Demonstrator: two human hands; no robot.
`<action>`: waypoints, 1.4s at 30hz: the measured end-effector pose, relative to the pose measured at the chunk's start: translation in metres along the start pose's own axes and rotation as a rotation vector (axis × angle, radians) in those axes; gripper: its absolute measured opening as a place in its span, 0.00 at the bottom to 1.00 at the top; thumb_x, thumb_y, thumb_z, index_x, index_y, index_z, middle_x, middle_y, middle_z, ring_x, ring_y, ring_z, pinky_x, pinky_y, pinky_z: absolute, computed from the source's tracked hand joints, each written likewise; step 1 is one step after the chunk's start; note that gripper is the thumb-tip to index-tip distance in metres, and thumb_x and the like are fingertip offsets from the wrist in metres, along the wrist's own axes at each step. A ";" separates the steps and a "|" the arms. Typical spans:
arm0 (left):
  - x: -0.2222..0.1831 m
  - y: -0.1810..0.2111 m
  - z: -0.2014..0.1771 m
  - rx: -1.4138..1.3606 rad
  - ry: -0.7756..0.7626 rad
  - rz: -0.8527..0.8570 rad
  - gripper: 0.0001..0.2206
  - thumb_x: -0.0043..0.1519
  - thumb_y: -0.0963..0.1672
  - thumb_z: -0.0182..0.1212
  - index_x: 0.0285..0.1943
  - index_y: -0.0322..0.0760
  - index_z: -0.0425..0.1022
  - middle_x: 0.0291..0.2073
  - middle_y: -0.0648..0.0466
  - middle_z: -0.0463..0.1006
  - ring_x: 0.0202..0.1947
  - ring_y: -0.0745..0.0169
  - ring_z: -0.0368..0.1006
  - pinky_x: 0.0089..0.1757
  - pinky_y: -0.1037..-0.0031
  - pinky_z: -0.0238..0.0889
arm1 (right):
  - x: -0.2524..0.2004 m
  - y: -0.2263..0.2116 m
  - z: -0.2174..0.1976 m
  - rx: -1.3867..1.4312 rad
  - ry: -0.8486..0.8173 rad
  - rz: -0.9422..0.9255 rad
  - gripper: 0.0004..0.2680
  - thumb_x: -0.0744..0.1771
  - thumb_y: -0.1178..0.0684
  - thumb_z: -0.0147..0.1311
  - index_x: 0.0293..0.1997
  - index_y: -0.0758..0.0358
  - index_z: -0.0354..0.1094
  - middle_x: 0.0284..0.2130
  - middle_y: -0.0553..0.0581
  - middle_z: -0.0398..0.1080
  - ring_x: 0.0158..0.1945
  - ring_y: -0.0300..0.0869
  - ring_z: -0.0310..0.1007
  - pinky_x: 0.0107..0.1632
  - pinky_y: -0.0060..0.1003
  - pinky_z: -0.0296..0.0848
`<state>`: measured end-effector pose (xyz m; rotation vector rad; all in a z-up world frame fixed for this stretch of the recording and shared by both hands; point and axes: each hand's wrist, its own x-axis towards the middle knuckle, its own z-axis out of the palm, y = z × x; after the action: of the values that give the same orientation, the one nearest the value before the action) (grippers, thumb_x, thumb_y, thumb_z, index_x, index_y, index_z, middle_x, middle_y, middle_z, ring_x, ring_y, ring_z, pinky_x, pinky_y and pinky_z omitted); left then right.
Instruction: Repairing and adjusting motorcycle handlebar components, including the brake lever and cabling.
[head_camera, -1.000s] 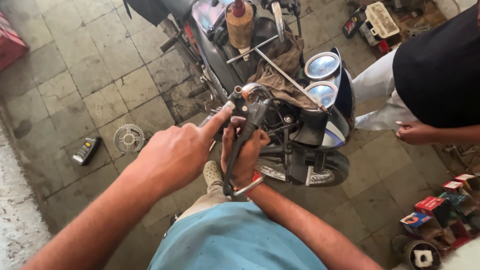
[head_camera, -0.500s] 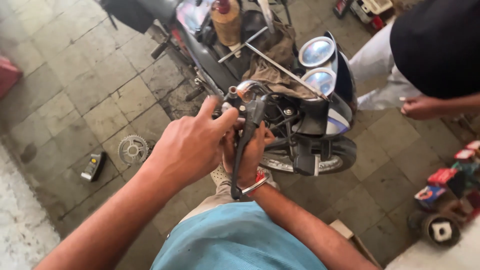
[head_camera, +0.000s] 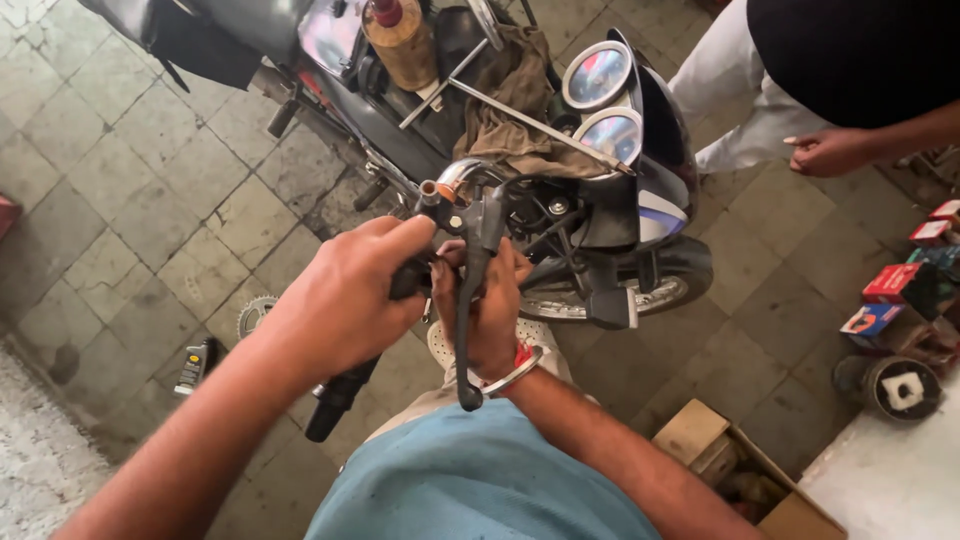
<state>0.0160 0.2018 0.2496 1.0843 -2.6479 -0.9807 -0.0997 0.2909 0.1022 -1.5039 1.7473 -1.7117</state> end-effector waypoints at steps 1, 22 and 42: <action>0.000 0.008 0.004 -0.003 -0.001 0.005 0.20 0.47 0.40 0.65 0.50 0.39 0.69 0.35 0.42 0.74 0.37 0.33 0.75 0.37 0.51 0.67 | 0.003 -0.003 -0.002 -0.005 0.002 -0.001 0.05 0.70 0.55 0.59 0.48 0.58 0.68 0.45 0.52 0.72 0.55 0.47 0.70 0.62 0.45 0.57; -0.007 0.017 0.011 0.196 0.006 -0.165 0.20 0.50 0.39 0.63 0.54 0.43 0.75 0.45 0.40 0.76 0.34 0.35 0.77 0.36 0.52 0.68 | 0.009 0.006 -0.001 -0.022 -0.069 -0.136 0.09 0.68 0.54 0.59 0.50 0.63 0.68 0.49 0.61 0.70 0.56 0.53 0.67 0.58 0.48 0.57; 0.001 -0.003 0.006 -0.063 0.125 -0.112 0.19 0.47 0.41 0.69 0.48 0.36 0.73 0.31 0.43 0.81 0.34 0.44 0.79 0.36 0.60 0.69 | -0.011 0.032 -0.019 -0.031 -0.182 -0.080 0.08 0.66 0.56 0.60 0.49 0.59 0.68 0.45 0.55 0.73 0.51 0.51 0.68 0.56 0.46 0.58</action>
<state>0.0154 0.2028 0.2425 1.2478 -2.4648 -0.9748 -0.1247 0.3027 0.0748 -1.7062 1.6478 -1.5360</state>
